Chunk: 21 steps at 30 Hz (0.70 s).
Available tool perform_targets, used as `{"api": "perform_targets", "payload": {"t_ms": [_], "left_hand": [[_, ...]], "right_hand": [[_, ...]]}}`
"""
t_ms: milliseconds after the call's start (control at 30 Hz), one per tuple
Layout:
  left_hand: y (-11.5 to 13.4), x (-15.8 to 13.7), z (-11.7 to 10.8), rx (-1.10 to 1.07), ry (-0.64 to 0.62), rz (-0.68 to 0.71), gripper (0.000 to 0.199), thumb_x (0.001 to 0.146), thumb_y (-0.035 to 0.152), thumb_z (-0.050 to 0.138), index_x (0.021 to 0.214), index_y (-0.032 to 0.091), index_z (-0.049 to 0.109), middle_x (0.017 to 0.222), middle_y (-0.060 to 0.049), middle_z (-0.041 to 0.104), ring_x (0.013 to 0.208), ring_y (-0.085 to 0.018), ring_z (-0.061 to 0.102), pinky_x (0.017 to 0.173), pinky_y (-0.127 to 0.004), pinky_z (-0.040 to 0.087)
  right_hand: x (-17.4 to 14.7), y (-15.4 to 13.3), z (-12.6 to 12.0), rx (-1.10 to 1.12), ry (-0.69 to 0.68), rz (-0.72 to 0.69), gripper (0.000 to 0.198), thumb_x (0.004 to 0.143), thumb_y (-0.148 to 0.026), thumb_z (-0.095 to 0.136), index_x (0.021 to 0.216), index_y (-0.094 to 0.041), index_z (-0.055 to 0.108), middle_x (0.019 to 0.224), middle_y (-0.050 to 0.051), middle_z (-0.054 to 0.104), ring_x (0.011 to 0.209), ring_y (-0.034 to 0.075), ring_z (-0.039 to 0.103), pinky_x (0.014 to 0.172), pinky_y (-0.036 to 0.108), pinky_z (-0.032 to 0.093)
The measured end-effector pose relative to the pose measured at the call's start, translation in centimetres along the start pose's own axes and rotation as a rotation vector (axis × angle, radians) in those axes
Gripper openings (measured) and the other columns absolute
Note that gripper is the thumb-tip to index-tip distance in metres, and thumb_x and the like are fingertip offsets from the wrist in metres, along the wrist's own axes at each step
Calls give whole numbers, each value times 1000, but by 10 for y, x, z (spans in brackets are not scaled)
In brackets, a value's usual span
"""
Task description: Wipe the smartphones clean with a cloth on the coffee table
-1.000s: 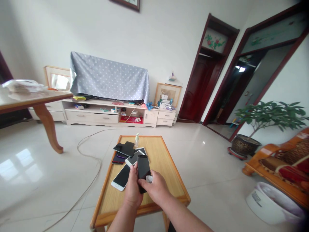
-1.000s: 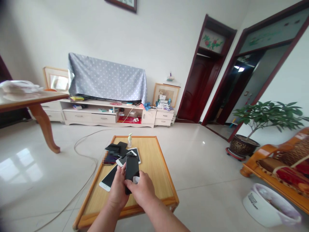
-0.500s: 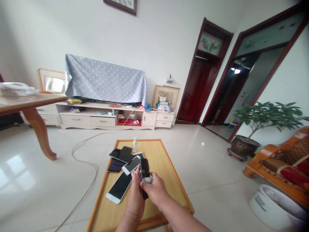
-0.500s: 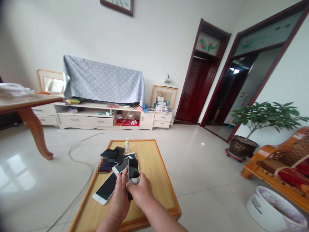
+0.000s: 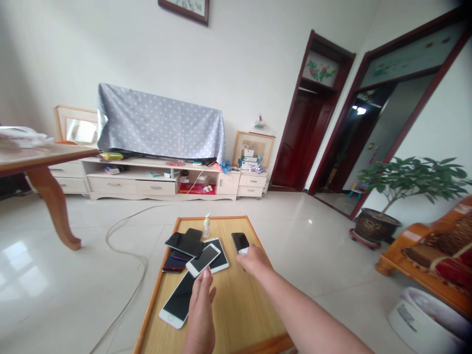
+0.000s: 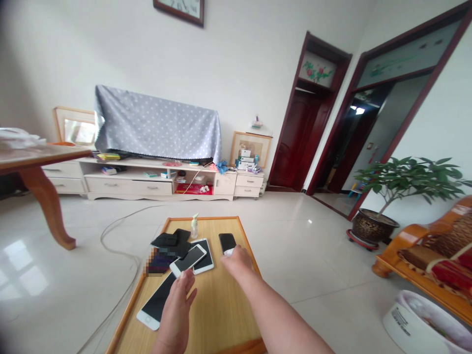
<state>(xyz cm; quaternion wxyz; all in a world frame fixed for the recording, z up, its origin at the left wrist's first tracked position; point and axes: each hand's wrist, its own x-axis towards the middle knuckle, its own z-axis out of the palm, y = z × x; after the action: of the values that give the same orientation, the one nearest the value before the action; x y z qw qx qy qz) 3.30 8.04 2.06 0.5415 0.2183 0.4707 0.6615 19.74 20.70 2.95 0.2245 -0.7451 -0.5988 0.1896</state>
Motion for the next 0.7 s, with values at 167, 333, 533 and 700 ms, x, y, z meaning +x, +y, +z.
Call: {"api": "perform_targets", "payload": {"t_ms": [167,333,533,700], "left_hand": [[4,6,-4,40,37,12,49,85,63,65,115,25,68,135,-8,63,137,-31,49,111,-52,41],[3,12,-6,38,62,-17,51,82,64,67,115,26,69,135,-7,63,137,-32,49,109,-52,41],[4,15,-9,21,99,-34,52,79,65,68,114,27,69,135,-6,64,135,-32,50,106,-50,40],[7,16,-11,6,128,-49,51,80,65,66,113,26,68,129,-7,67,130,-33,55,102,-50,41]], "right_hand": [[38,8,6,-140,60,63,41,67,-44,74,102,-22,70,101,12,74,88,27,72,66,30,50],[57,9,18,-232,75,107,46,65,-43,77,104,-21,70,108,15,70,91,29,72,73,33,53],[72,7,24,-273,81,144,46,68,-44,77,106,-20,71,111,16,68,95,30,72,78,35,54],[76,7,26,-280,70,147,46,70,-45,75,107,-19,71,114,17,67,92,30,73,76,35,55]]}}
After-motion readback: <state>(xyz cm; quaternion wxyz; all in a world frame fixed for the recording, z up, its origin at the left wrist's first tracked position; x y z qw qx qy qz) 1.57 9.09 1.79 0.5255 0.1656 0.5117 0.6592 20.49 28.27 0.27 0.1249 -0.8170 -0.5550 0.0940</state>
